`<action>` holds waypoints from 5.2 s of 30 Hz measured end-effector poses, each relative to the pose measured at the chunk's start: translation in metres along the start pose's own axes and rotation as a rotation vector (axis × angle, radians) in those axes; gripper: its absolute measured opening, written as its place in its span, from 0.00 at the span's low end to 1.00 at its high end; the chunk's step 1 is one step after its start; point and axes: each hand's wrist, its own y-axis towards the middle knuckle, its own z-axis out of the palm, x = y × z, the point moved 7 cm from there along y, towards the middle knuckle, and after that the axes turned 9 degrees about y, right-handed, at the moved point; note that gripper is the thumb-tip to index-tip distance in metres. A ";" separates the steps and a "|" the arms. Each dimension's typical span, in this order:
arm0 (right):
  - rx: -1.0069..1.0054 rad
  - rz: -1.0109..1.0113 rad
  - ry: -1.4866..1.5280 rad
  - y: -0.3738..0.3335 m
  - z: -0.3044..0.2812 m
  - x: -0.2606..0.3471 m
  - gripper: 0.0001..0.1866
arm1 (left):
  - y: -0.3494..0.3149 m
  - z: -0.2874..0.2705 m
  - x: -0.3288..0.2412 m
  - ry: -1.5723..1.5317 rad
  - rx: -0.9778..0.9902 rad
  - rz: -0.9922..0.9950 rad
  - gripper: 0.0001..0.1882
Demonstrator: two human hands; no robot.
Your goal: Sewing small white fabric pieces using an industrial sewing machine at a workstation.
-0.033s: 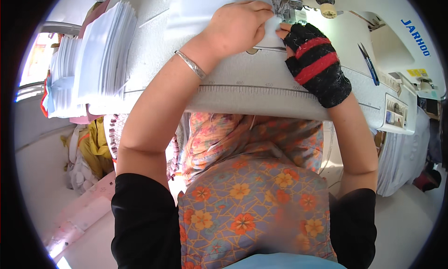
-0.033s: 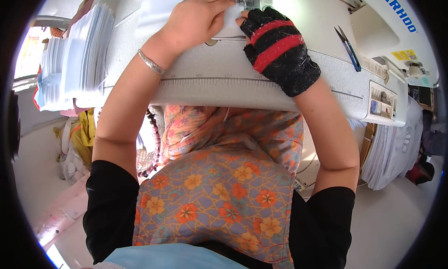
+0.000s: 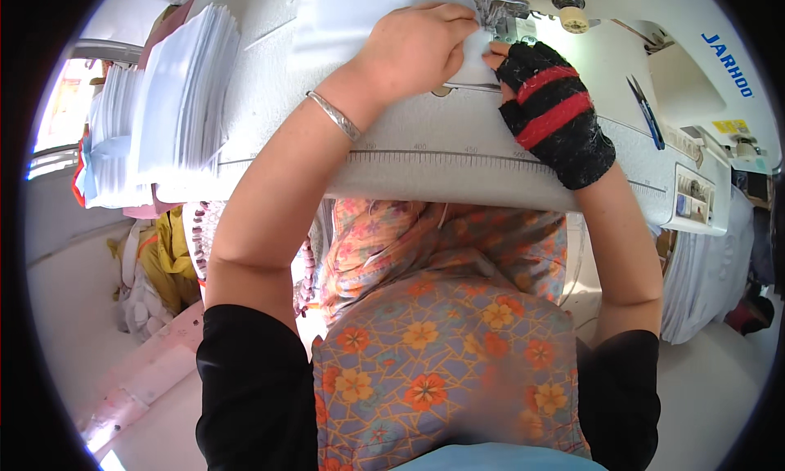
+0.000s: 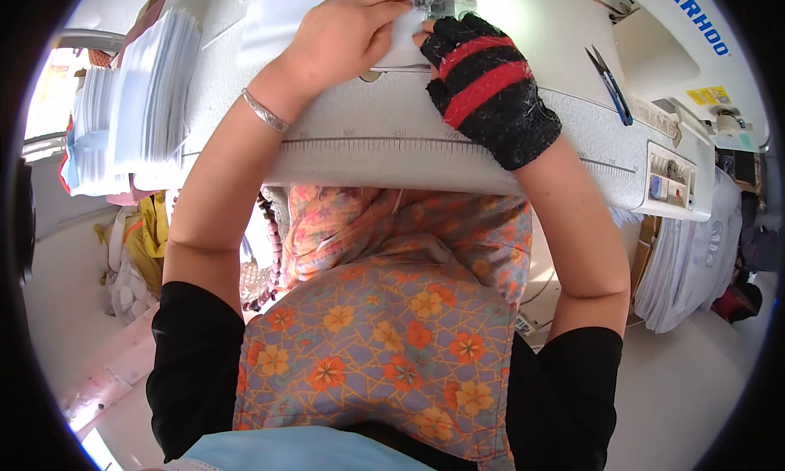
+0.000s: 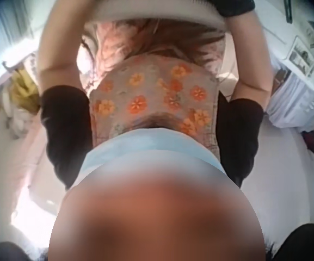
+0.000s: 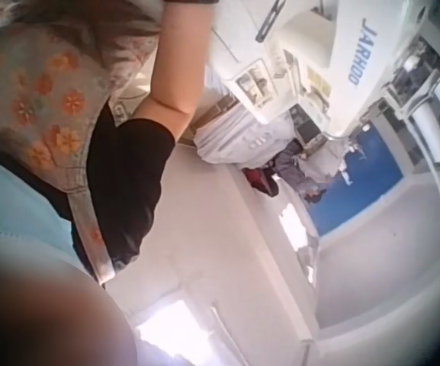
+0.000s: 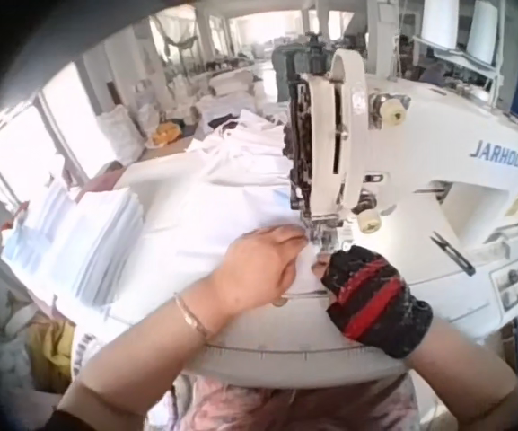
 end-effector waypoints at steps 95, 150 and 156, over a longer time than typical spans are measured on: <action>0.037 0.067 0.017 0.001 0.003 0.002 0.23 | -0.023 -0.010 -0.034 0.235 0.044 -0.109 0.19; -0.069 0.096 0.178 0.007 -0.016 0.002 0.15 | 0.031 0.030 0.125 0.224 0.061 -0.169 0.17; -0.032 0.156 0.190 0.000 -0.023 -0.005 0.18 | 0.154 0.102 0.164 0.172 0.335 -0.313 0.16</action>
